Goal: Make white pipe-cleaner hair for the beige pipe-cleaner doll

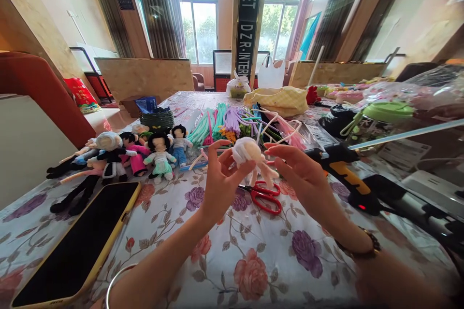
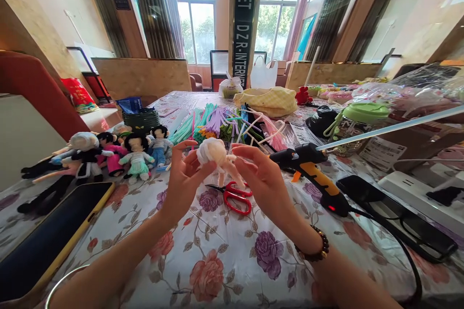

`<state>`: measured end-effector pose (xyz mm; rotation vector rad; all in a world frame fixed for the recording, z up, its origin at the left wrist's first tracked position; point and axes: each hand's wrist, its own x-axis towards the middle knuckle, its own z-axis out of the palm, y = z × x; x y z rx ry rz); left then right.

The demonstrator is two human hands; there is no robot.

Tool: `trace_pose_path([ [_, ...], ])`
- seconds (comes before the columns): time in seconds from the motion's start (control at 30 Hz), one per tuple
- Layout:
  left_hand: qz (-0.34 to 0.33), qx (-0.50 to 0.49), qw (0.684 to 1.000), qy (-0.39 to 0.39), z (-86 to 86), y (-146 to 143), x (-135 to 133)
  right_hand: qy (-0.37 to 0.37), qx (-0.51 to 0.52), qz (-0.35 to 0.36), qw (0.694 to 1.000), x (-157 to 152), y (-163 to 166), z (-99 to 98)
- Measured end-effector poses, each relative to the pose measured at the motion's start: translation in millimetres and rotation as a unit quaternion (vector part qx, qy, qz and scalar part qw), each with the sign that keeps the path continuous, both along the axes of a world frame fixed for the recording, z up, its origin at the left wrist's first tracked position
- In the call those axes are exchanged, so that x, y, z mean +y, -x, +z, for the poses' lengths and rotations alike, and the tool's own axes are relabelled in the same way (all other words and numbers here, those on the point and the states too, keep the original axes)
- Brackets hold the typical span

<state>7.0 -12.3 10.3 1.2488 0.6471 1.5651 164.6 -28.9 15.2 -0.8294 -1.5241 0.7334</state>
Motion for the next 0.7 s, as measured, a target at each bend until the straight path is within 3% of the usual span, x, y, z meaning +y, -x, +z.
trace_pose_path([
  [0.27, -0.027, -0.116, 0.987, 0.112, -0.2, 2.9, 8.6, -0.079, -0.187, -0.091, 0.975, 1.0, 2.4, -9.4],
  [0.7, -0.107, -0.039, 0.989, 0.097, -4.9, 0.7, 4.1, -0.147, -0.241, -0.160, 0.946, -2.9, 6.4, -8.2],
])
